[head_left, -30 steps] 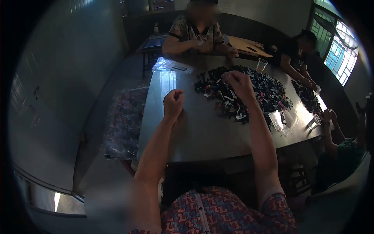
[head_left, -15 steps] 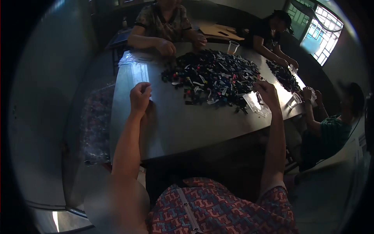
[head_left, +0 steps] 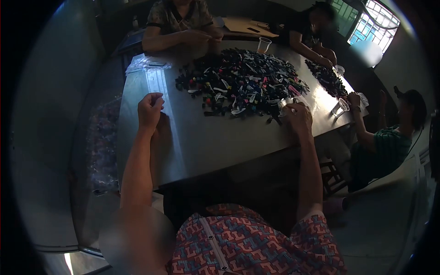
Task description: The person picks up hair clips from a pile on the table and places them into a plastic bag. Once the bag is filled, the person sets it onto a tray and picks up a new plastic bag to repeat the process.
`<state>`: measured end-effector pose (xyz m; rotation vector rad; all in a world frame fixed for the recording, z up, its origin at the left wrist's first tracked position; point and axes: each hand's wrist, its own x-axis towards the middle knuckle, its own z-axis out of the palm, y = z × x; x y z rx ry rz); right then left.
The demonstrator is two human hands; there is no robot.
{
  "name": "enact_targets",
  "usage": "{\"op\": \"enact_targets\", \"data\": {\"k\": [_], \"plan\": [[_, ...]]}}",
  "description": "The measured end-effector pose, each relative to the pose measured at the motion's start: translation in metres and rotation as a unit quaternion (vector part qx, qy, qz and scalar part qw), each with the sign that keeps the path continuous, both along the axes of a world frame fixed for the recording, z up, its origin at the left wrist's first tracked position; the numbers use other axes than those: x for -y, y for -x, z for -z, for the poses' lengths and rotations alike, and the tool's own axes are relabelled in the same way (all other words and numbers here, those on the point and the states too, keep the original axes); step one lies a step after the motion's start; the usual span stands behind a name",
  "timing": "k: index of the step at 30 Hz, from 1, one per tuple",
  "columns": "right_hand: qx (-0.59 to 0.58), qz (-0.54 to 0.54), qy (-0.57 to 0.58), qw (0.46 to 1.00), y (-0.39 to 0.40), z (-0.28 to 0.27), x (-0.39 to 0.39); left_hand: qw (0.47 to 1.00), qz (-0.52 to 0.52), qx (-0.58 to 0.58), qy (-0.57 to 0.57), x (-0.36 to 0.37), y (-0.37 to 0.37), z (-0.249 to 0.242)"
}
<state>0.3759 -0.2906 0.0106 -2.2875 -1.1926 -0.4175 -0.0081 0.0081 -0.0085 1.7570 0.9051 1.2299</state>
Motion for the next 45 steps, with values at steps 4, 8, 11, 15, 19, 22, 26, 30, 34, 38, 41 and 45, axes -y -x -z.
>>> {"op": "enact_targets", "data": {"k": [4, 8, 11, 15, 19, 22, 26, 30, 34, 38, 41, 45], "plan": [[-0.041, 0.0, -0.043, 0.998, -0.011, 0.009, -0.001, 1.0, 0.005, 0.0, 0.0, 0.003, 0.0, -0.001], [-0.212, 0.007, -0.055, 0.976, -0.016, -0.005, 0.004, 1.0, -0.004, -0.004, -0.004, 0.004, 0.0, -0.002], [-0.31, 0.033, -0.099, 0.945, -0.012, -0.013, 0.006, 1.0, 0.002, 0.0, -0.007, 0.002, 0.0, 0.0], [-0.315, -0.046, -0.204, 0.926, -0.042, 0.009, 0.013, 1.0, 0.007, -0.004, -0.009, 0.0, 0.001, 0.003], [-0.381, -0.01, -0.243, 0.892, -0.047, 0.006, 0.017, 1.0, -0.003, -0.007, -0.009, 0.004, 0.0, -0.001], [-0.423, -0.007, -0.299, 0.856, -0.034, -0.001, 0.018, 1.0, 0.005, 0.004, -0.008, 0.003, -0.001, 0.0], [-0.412, -0.016, -0.339, 0.845, -0.029, -0.006, 0.015, 1.0, 0.004, 0.006, -0.01, 0.002, 0.0, 0.0], [-0.414, -0.018, -0.376, 0.829, -0.016, -0.012, 0.009, 1.0, 0.003, 0.013, -0.013, -0.001, -0.003, 0.01], [-0.301, -0.089, -0.365, 0.877, -0.008, -0.007, -0.02, 0.997, -0.027, 0.041, -0.057, -0.005, -0.004, 0.016], [-0.179, -0.207, -0.263, 0.925, 0.076, -0.043, -0.057, 0.998, -0.011, 0.034, -0.043, 0.016, -0.002, -0.006], [0.011, -0.308, -0.23, 0.923, 0.136, -0.055, -0.097, 0.976, 0.166, 0.074, 0.122, 0.026, 0.005, -0.024], [0.146, -0.473, -0.154, 0.855, 0.204, -0.065, -0.142, 0.834, 0.351, 0.186, 0.382, 0.032, 0.016, -0.048]]}}
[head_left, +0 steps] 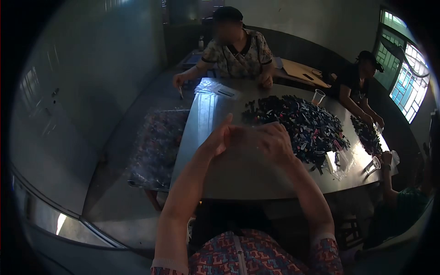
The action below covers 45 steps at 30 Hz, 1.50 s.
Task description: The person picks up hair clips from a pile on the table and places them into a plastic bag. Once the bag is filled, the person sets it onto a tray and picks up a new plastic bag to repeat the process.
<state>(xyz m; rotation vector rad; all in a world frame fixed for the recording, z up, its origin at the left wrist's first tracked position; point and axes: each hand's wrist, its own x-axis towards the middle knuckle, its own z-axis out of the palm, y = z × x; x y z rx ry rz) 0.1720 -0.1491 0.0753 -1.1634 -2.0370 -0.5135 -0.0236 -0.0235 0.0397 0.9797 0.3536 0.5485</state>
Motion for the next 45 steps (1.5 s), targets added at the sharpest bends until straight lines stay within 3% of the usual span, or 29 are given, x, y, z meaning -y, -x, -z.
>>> {"op": "enact_targets", "data": {"k": [2, 4, 5, 7, 10, 13, 34, 38, 45], "plan": [[0.045, -0.021, 0.023, 0.998, 0.022, 0.008, -0.019, 0.997, 0.045, 0.023, 0.052, -0.007, 0.007, 0.007], [0.093, -0.038, 0.044, 0.994, 0.029, 0.015, -0.033, 0.999, 0.007, -0.011, -0.048, -0.025, 0.006, 0.027], [0.084, -0.049, 0.031, 0.995, 0.031, 0.019, -0.036, 0.999, 0.005, -0.011, -0.049, -0.028, 0.006, 0.029], [0.072, -0.061, 0.022, 0.995, 0.036, 0.015, -0.032, 0.993, -0.113, -0.013, -0.032, -0.016, 0.007, 0.019], [-0.008, -0.024, -0.025, 0.999, 0.022, 0.011, -0.024, 0.989, -0.102, 0.055, -0.09, -0.022, 0.007, 0.026], [-0.066, 0.023, -0.045, 0.997, 0.0, 0.022, -0.033, 0.985, -0.141, 0.012, -0.102, -0.022, 0.002, 0.027], [-0.185, 0.029, -0.032, 0.982, 0.006, 0.034, -0.041, 0.973, -0.205, 0.05, -0.096, -0.01, -0.009, 0.022], [-0.175, 0.032, -0.038, 0.983, 0.009, 0.03, -0.039, 0.972, -0.189, 0.087, -0.112, -0.008, -0.01, 0.02], [-0.208, 0.017, -0.031, 0.977, 0.011, 0.029, -0.036, 0.971, -0.178, 0.056, -0.15, -0.004, -0.012, 0.019]]}}
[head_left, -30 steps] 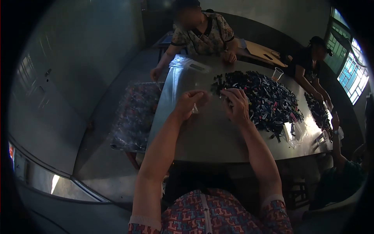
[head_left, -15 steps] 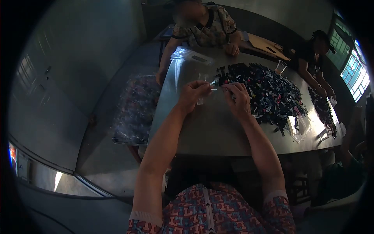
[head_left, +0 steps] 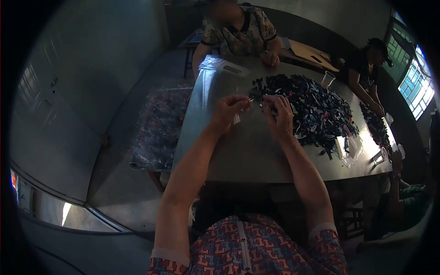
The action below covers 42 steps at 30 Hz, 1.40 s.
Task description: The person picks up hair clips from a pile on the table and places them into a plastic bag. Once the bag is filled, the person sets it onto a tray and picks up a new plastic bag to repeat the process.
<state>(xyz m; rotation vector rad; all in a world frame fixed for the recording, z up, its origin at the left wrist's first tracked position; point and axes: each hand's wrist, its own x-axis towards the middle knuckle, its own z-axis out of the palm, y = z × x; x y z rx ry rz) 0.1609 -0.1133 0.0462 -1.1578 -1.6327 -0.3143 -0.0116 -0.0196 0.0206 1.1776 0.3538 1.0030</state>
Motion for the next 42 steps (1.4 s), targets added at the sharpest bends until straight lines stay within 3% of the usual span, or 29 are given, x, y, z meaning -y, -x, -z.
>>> {"op": "enact_targets", "data": {"k": [2, 7, 10, 17, 20, 22, 26, 31, 34, 38, 42], "plan": [[-0.009, -0.007, 0.002, 1.0, 0.0, 0.0, 0.0, 1.0, 0.006, -0.009, -0.013, -0.001, 0.0, 0.001], [0.093, 0.02, -0.071, 0.993, 0.009, -0.005, 0.002, 0.999, -0.008, -0.025, -0.021, 0.006, -0.003, -0.002], [0.136, 0.077, -0.032, 0.987, 0.016, -0.006, 0.006, 0.996, -0.01, -0.08, -0.046, 0.008, -0.002, -0.006], [0.14, 0.079, -0.018, 0.987, 0.009, 0.0, -0.001, 0.994, 0.002, -0.088, -0.066, 0.01, -0.002, -0.006], [0.128, 0.089, -0.045, 0.987, 0.007, -0.005, 0.001, 0.988, -0.004, -0.094, -0.126, 0.01, -0.004, -0.005], [0.13, 0.086, -0.045, 0.987, 0.006, -0.005, 0.002, 0.909, -0.039, -0.272, -0.312, 0.002, -0.003, 0.005], [0.121, 0.06, -0.028, 0.99, 0.008, -0.002, -0.001, 0.911, -0.054, -0.304, -0.275, -0.003, -0.005, 0.015], [0.121, 0.044, 0.021, 0.991, 0.008, 0.006, 0.0, 0.823, -0.132, -0.361, -0.417, 0.004, -0.002, 0.004], [0.091, 0.045, 0.048, 0.994, 0.013, 0.007, 0.002, 0.854, -0.123, -0.339, -0.375, 0.007, -0.001, 0.005], [0.075, 0.054, 0.062, 0.994, 0.018, 0.003, 0.007, 0.83, -0.151, -0.346, -0.412, 0.001, -0.002, 0.012], [0.098, 0.035, 0.076, 0.992, 0.014, 0.007, 0.005, 0.871, -0.137, -0.296, -0.368, -0.003, -0.005, 0.021]]}}
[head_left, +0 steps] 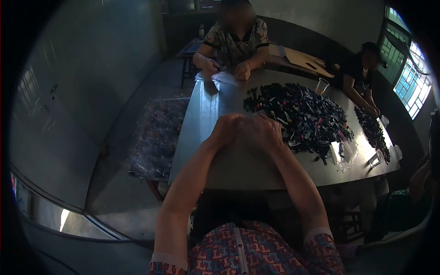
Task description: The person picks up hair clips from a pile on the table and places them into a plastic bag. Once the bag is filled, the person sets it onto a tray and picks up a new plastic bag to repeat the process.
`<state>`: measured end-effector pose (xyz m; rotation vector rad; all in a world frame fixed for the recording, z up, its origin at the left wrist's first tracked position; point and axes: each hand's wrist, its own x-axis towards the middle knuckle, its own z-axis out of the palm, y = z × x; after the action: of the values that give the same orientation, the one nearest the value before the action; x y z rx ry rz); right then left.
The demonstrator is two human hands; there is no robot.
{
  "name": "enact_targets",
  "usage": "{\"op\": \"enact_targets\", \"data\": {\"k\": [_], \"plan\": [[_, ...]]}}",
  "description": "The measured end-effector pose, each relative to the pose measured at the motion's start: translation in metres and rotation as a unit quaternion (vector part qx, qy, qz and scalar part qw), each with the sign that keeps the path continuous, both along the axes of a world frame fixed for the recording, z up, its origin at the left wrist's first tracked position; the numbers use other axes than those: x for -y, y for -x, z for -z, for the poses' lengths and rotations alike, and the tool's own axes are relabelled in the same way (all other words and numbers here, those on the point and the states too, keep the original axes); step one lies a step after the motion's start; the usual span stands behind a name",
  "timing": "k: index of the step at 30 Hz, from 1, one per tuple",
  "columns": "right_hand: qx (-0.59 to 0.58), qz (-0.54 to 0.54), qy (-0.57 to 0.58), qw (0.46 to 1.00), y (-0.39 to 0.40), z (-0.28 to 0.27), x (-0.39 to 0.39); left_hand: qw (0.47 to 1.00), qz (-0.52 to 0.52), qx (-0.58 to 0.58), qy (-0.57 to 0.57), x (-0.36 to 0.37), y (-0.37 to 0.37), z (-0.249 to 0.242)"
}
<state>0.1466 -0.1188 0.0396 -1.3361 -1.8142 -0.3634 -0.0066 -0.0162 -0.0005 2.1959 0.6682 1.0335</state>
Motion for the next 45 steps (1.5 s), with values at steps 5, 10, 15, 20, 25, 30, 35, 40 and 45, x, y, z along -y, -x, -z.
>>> {"op": "enact_targets", "data": {"k": [5, 10, 15, 20, 25, 30, 35, 40, 45], "plan": [[-0.031, -0.039, 0.008, 0.999, 0.002, 0.007, -0.004, 0.999, -0.002, 0.003, 0.036, 0.004, 0.003, -0.007], [0.03, -0.022, 0.086, 0.996, -0.006, 0.022, -0.013, 0.999, -0.007, -0.007, -0.047, 0.001, 0.002, -0.003], [0.02, -0.053, 0.071, 0.996, -0.012, 0.019, -0.009, 0.999, -0.015, 0.008, -0.045, -0.004, -0.005, 0.003], [-0.015, -0.101, 0.056, 0.993, -0.003, 0.013, -0.008, 0.998, -0.003, -0.067, -0.01, 0.002, 0.004, -0.012], [0.01, -0.066, 0.071, 0.995, -0.008, 0.018, -0.011, 0.986, 0.013, -0.088, -0.139, 0.013, 0.009, -0.023], [0.06, -0.093, 0.071, 0.991, -0.01, 0.024, -0.015, 0.99, 0.086, -0.107, 0.022, 0.016, 0.01, -0.032], [0.092, -0.117, 0.091, 0.985, -0.012, 0.021, -0.016, 0.99, 0.103, -0.093, -0.02, 0.011, 0.009, -0.029], [0.123, -0.116, 0.074, 0.983, -0.009, 0.018, -0.015, 0.988, 0.129, -0.08, 0.023, 0.014, 0.008, -0.031], [0.083, -0.125, 0.0, 0.989, -0.006, 0.002, -0.002, 0.994, 0.099, -0.037, 0.02, 0.009, 0.009, -0.024]]}}
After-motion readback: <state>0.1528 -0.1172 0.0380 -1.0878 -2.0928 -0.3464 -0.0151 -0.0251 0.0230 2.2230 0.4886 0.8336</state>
